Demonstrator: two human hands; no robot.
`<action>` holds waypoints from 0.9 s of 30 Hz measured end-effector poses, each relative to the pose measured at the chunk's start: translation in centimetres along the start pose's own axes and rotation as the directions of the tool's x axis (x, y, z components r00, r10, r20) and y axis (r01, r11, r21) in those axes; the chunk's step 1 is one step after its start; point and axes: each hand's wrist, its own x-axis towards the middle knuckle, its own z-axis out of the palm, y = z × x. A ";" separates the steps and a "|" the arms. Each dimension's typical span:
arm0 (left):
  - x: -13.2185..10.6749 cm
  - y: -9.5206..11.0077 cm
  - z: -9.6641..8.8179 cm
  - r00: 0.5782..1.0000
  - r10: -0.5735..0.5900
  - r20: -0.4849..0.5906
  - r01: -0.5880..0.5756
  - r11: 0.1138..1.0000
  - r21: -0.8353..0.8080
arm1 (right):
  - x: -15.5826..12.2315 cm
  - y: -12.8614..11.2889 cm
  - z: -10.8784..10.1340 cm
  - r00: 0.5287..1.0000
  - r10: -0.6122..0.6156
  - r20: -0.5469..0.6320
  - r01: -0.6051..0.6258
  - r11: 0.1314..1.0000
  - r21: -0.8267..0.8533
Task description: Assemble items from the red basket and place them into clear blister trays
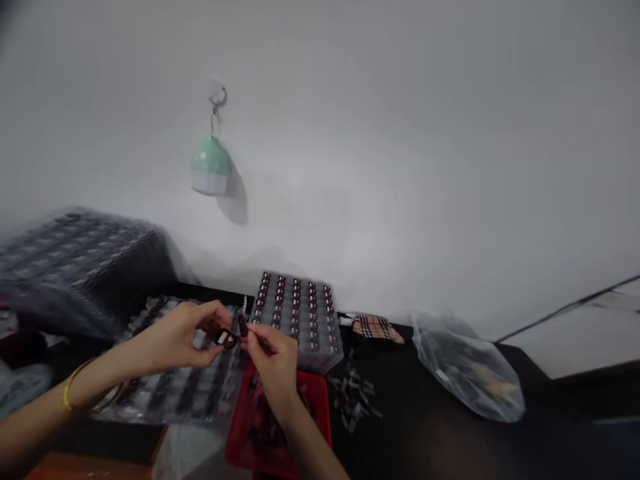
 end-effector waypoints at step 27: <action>-1.6 -2.0 -2.5 0.988 0.049 0.147 -0.017 0.977 -0.210 | -0.2 -2.5 1.7 0.896 -0.396 0.202 0.443 0.826 -0.348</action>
